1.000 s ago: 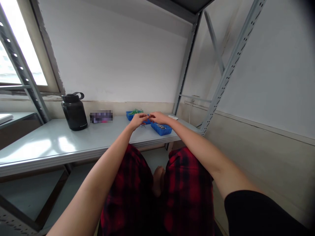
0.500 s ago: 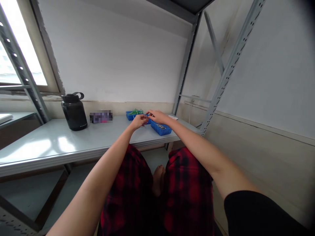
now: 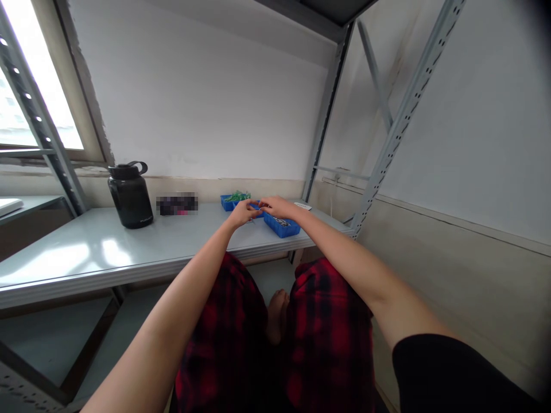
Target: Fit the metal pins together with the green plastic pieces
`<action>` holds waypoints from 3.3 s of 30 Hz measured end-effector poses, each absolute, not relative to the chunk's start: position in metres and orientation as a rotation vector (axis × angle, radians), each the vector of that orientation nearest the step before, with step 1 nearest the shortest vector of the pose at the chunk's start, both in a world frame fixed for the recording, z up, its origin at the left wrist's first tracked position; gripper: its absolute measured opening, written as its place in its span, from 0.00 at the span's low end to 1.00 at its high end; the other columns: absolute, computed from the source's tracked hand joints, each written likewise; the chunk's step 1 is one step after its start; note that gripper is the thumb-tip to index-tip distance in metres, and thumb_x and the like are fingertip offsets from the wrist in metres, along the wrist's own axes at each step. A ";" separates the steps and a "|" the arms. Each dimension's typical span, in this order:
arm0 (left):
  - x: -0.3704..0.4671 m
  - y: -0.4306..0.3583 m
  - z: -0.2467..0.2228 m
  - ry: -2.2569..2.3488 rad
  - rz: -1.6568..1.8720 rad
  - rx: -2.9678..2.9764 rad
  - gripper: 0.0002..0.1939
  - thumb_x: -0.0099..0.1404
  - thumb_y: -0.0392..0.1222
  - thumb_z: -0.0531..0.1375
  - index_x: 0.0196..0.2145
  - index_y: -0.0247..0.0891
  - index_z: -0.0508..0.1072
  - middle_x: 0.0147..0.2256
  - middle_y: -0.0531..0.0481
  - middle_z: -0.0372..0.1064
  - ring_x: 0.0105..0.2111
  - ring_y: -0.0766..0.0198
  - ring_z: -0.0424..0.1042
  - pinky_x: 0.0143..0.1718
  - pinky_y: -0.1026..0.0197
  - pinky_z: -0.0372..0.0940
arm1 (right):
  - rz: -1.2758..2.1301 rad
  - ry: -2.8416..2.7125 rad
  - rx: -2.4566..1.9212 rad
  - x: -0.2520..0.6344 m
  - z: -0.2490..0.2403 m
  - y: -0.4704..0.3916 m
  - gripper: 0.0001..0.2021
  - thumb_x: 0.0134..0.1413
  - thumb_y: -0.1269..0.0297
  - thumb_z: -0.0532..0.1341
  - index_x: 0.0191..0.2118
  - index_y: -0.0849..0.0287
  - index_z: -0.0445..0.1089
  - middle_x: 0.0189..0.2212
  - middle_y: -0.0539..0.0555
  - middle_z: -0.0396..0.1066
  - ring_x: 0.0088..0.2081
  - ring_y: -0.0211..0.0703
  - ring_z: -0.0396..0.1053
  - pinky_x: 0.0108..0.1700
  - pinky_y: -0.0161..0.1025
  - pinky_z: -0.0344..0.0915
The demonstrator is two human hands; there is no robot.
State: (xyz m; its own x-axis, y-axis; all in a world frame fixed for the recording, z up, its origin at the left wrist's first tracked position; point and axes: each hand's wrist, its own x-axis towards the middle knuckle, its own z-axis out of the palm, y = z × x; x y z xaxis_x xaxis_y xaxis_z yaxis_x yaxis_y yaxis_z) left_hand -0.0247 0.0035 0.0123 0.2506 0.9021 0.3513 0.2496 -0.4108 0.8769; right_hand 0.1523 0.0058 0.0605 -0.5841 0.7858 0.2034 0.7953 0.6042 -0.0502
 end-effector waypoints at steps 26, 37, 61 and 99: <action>-0.028 0.006 0.009 1.054 1.197 1.859 0.11 0.58 0.46 0.66 0.29 0.34 0.77 0.22 0.50 0.70 0.24 0.64 0.68 0.24 0.65 0.62 | -0.157 -2.604 -1.389 0.162 0.061 0.011 0.12 0.65 0.66 0.55 0.47 0.60 0.74 0.45 0.58 0.77 0.42 0.44 0.73 0.38 0.34 0.62; -0.026 0.005 0.010 1.072 1.200 1.851 0.08 0.62 0.41 0.63 0.30 0.34 0.77 0.24 0.49 0.71 0.24 0.64 0.69 0.26 0.63 0.64 | -0.152 -2.611 -1.413 0.163 0.063 0.008 0.10 0.64 0.65 0.55 0.42 0.59 0.74 0.40 0.57 0.77 0.38 0.44 0.72 0.35 0.34 0.59; -0.036 0.016 -0.001 1.474 0.809 2.019 0.07 0.63 0.34 0.59 0.37 0.31 0.77 0.34 0.44 0.77 0.28 0.63 0.73 0.27 0.65 0.66 | -0.242 -2.285 -2.058 0.214 0.052 0.030 0.15 0.59 0.68 0.57 0.47 0.63 0.77 0.47 0.63 0.77 0.44 0.49 0.74 0.37 0.35 0.63; -0.044 0.021 -0.006 1.817 0.851 1.927 0.14 0.61 0.38 0.62 0.44 0.33 0.79 0.44 0.34 0.78 0.47 0.49 0.75 0.46 0.58 0.68 | -0.077 -2.549 -1.837 0.059 -0.014 0.047 0.24 0.64 0.70 0.54 0.65 0.59 0.63 0.62 0.69 0.63 0.60 0.63 0.64 0.55 0.55 0.64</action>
